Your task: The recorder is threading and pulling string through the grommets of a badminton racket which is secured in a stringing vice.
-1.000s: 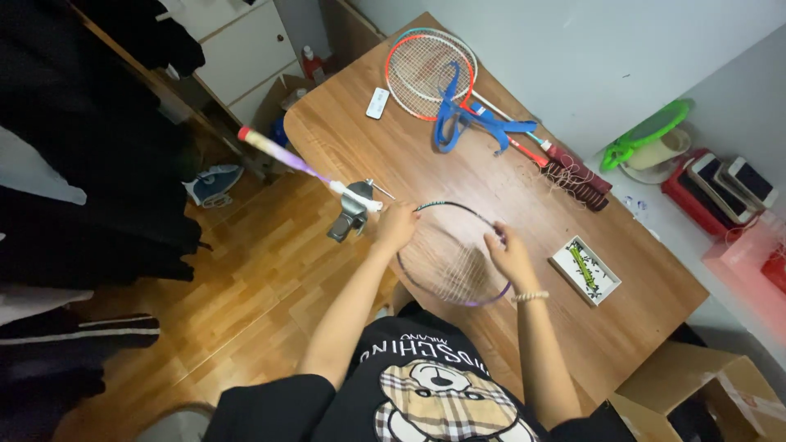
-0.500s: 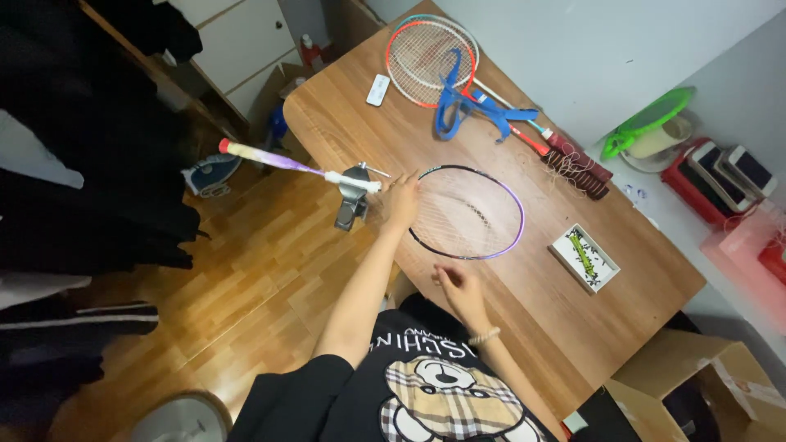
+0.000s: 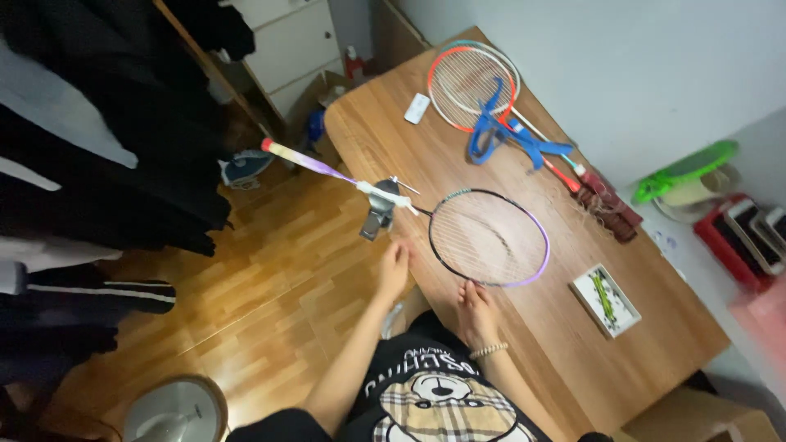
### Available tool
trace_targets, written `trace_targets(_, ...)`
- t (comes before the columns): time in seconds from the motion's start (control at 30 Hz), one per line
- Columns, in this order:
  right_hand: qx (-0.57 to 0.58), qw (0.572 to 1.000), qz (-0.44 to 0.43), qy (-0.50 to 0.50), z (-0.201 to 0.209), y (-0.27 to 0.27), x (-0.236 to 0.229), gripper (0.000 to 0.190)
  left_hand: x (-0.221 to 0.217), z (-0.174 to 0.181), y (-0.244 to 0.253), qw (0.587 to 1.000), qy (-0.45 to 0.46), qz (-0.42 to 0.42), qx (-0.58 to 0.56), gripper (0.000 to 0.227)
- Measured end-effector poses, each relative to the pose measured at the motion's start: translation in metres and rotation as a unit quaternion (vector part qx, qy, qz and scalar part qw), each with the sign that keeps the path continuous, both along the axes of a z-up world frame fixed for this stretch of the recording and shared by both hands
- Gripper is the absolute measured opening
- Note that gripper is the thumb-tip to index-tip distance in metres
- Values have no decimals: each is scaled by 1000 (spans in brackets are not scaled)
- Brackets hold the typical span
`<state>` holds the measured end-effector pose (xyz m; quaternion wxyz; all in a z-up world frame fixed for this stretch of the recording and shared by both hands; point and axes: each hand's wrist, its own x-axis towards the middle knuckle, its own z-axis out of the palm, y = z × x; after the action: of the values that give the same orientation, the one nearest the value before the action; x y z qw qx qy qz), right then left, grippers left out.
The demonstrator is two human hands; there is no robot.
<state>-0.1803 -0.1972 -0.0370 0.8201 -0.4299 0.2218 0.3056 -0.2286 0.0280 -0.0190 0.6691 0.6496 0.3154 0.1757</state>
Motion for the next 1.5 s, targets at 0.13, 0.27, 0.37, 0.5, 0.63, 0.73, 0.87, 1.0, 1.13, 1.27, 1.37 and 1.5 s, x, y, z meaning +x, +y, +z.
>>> trace_targets(0.13, -34, 999, -2, 23, 17, 3, 1, 20, -23, -58, -34, 999, 25, -13, -46, 20)
trace_targets(0.27, -60, 998, 14, -5, 26, 8, -2, 16, -15, -98, -58, 985, 21, -82, -150, 19)
trace_targets(0.37, -76, 997, 12, -2, 51, 17, 0, 16, -5, -87, -68, 977, 8, -135, -162, 19)
trace_targets(0.5, -140, 981, 104, 87, 65, 26, 16, 28, 14, -53, -74, 971, 19, -189, -142, 17)
trace_targets(0.63, -172, 975, 118, 78, 52, 28, 8, 17, 16, -6, -75, 959, 64, -250, -122, 20)
trace_targets(0.73, -128, 983, 83, 104, 15, 28, -1, 8, 13, 3, -74, 963, 112, -232, -83, 23)
trace_targets(0.87, -111, 972, 190, 86, 9, 21, -22, 29, 0, -6, -74, 956, 58, -222, -185, 30)
trace_targets(1.0, -214, 933, 241, 161, 41, 32, -36, 18, -8, -44, -74, 941, 49, -239, -235, 28)
trace_targets(1.13, -188, 908, 334, 172, 3, 19, -33, 25, -21, -25, -65, 934, 45, -302, -187, 25)
trace_targets(1.27, -128, 926, 309, 173, -23, 17, -26, 38, -30, -23, -59, 926, 55, -226, -297, 28)
trace_targets(1.37, 36, 948, 265, 172, -4, 23, -22, 23, -37, -22, -44, 952, 13, -180, -249, 30)
trace_targets(1.5, 47, 971, 175, 153, 116, 54, -19, 31, -67, -47, -22, 974, 5, -122, -189, 46)
